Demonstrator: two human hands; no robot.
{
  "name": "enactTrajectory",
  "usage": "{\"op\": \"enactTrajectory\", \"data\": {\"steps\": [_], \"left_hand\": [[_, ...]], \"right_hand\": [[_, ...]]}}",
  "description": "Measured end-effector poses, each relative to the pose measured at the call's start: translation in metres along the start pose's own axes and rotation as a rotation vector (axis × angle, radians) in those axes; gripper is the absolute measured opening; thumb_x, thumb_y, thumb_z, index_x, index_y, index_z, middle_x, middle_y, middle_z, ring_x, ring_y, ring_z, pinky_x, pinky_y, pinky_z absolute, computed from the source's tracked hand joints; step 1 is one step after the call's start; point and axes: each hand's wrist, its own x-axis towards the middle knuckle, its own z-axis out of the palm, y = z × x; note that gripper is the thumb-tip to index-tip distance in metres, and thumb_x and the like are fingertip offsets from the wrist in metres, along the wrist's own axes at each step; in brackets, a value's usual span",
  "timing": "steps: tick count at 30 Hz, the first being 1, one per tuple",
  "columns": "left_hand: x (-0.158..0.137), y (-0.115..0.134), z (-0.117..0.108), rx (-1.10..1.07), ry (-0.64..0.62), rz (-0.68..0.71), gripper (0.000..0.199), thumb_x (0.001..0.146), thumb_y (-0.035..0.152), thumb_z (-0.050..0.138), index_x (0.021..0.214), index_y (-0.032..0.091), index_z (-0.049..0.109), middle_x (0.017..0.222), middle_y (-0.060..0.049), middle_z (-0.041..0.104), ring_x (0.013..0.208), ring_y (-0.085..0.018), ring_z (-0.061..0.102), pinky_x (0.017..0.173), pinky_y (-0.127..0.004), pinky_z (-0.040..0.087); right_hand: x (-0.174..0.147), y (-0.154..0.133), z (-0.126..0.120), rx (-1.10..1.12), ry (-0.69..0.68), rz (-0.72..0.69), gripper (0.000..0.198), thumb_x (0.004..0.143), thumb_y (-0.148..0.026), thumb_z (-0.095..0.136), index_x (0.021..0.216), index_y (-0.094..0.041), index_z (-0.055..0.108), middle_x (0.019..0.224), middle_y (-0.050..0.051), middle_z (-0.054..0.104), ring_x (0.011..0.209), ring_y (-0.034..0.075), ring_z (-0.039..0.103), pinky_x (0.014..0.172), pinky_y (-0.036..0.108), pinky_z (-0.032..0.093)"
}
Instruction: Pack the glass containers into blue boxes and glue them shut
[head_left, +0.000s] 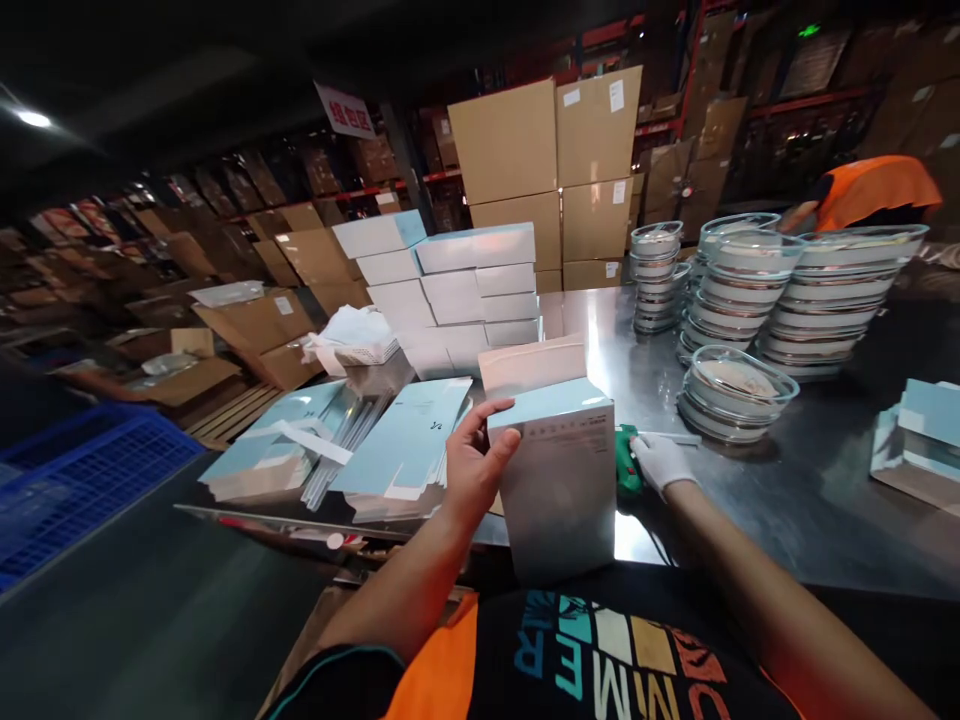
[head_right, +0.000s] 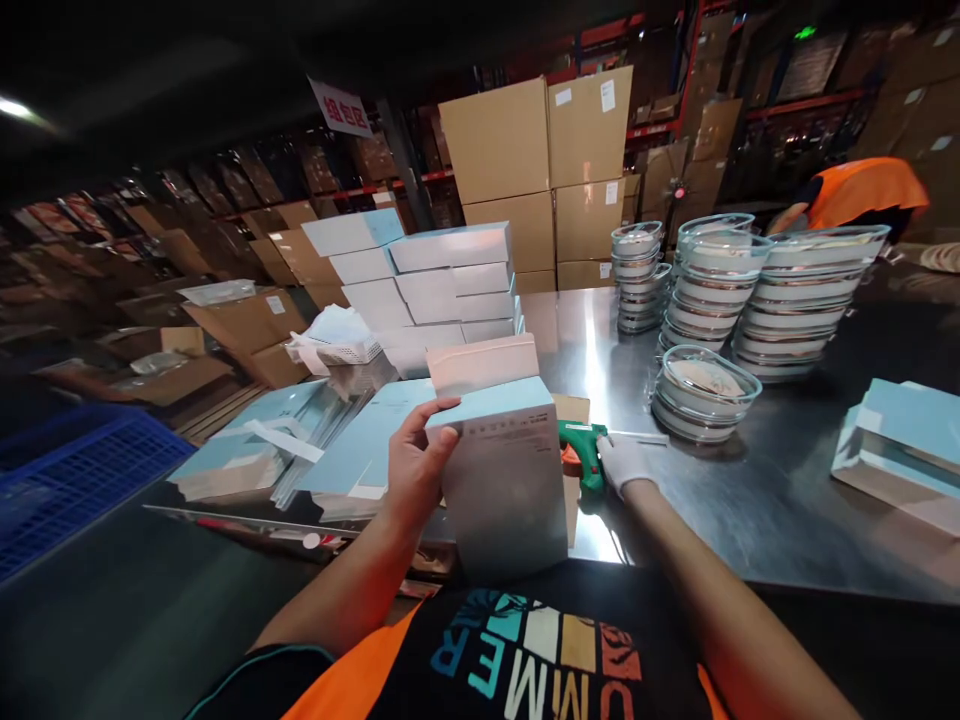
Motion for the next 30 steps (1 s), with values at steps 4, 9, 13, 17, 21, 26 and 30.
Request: {"op": "enactTrajectory", "data": {"steps": [4,9,13,17,21,26,30], "left_hand": [[0.002,-0.002,0.005,0.021,-0.035,0.073,0.062,0.08,0.068,0.087,0.117,0.019,0.079,0.088,-0.005,0.074,0.073,-0.019,0.064,0.067,-0.029,0.051],[0.004,0.0,0.018,0.034,-0.151,0.298,0.054,0.082,0.067,0.086,0.107,0.02,0.08,0.103,-0.01,0.077,0.101,-0.027,0.073,0.089,-0.036,0.058],[0.002,-0.007,0.018,0.066,-0.138,0.316,0.056,0.085,0.071,0.082,0.105,0.02,0.074,0.12,-0.014,0.074,0.115,-0.029,0.073,0.098,-0.039,0.057],[0.005,-0.011,0.016,-0.022,-0.075,0.368,0.06,0.081,0.068,0.088,0.111,0.024,0.06,0.119,-0.01,0.074,0.116,-0.026,0.074,0.104,-0.042,0.056],[0.014,-0.001,0.012,-0.004,-0.335,0.525,0.036,0.094,0.053,0.082,0.117,0.026,0.074,0.119,-0.01,0.076,0.127,-0.029,0.071,0.113,-0.049,0.054],[0.018,0.009,0.012,0.001,-0.426,0.602,0.021,0.103,0.047,0.072,0.11,0.03,0.083,0.117,-0.009,0.082,0.128,-0.03,0.072,0.114,-0.057,0.053],[0.024,0.015,0.007,0.093,-0.444,0.553,0.038,0.102,0.061,0.067,0.099,0.028,0.084,0.11,-0.011,0.083,0.125,-0.033,0.074,0.112,-0.06,0.055]], "right_hand": [[-0.028,-0.038,-0.009,0.183,-0.049,-0.164,0.048,0.086,-0.064,0.064,0.109,-0.023,0.065,0.103,0.009,0.076,0.104,0.027,0.072,0.088,0.036,0.059],[-0.069,-0.09,-0.005,0.321,-0.317,-0.329,0.067,0.079,-0.056,0.076,0.135,-0.023,0.06,0.125,0.009,0.076,0.115,0.029,0.072,0.088,0.038,0.061],[-0.066,-0.084,-0.011,0.207,-0.319,-0.571,0.072,0.08,-0.068,0.085,0.129,-0.02,0.065,0.129,0.013,0.075,0.124,0.033,0.071,0.102,0.043,0.06],[-0.063,-0.063,-0.022,0.031,-0.318,-0.848,0.063,0.083,-0.064,0.089,0.126,-0.023,0.071,0.149,0.015,0.067,0.141,0.033,0.064,0.117,0.046,0.054],[-0.075,-0.059,-0.027,0.034,-0.382,-1.006,0.023,0.102,-0.035,0.075,0.125,-0.033,0.078,0.161,0.007,0.06,0.149,0.027,0.058,0.124,0.046,0.05],[-0.085,-0.071,-0.029,0.055,-0.444,-1.009,0.028,0.104,-0.023,0.071,0.123,-0.039,0.083,0.152,0.002,0.067,0.14,0.024,0.066,0.118,0.042,0.056],[-0.078,-0.073,-0.033,0.034,-0.441,-1.028,0.03,0.104,-0.019,0.07,0.123,-0.038,0.083,0.146,0.004,0.071,0.136,0.024,0.069,0.116,0.042,0.059]]}}
